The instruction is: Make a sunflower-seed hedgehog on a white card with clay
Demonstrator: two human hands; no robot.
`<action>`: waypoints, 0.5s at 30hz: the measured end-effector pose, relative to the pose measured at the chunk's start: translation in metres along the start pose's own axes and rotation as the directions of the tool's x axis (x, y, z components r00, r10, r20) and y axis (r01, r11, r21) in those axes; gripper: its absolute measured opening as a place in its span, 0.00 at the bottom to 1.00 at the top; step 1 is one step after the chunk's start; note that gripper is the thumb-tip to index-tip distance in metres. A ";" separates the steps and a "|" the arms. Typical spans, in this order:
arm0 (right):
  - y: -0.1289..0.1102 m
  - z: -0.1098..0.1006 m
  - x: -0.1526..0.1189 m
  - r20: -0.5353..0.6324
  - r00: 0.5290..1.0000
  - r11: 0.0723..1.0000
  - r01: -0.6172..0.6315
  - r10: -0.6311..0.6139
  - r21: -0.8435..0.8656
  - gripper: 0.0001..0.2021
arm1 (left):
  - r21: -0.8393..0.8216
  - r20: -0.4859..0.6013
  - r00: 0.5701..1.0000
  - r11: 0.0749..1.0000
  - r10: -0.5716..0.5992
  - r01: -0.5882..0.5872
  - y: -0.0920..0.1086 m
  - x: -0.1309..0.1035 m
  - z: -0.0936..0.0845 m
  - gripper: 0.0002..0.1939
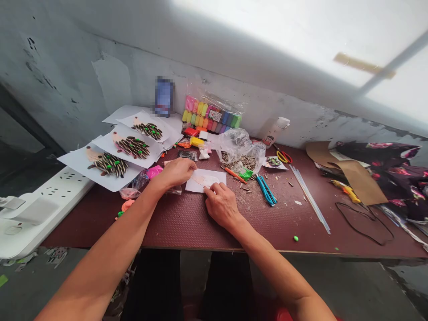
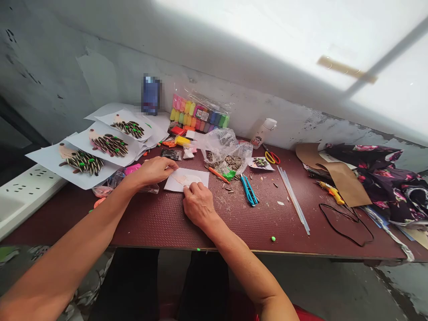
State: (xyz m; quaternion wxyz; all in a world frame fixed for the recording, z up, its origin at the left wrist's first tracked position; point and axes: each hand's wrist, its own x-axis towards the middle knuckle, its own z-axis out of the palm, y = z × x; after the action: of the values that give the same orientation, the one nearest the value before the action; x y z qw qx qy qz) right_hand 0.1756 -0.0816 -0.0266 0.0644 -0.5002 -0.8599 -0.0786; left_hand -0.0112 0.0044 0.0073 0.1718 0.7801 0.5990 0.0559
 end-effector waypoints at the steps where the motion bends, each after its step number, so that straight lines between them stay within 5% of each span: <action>1: 0.000 0.000 0.000 -0.005 1.000 1.000 -0.010 0.010 0.005 0.11 | 0.000 0.000 1.000 1.000 -0.002 0.002 0.000 0.000 0.000 0.20; 15: 0.001 -0.001 0.000 0.016 0.999 0.999 -0.045 0.044 0.027 0.11 | 0.000 0.005 1.000 1.000 0.008 -0.008 0.000 0.000 0.000 0.20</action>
State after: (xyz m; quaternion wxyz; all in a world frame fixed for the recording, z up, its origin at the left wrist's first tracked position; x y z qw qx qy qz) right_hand 0.1765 -0.0811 -0.0258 0.0666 -0.5189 -0.8500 -0.0614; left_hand -0.0115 0.0046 0.0075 0.1730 0.7826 0.5955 0.0546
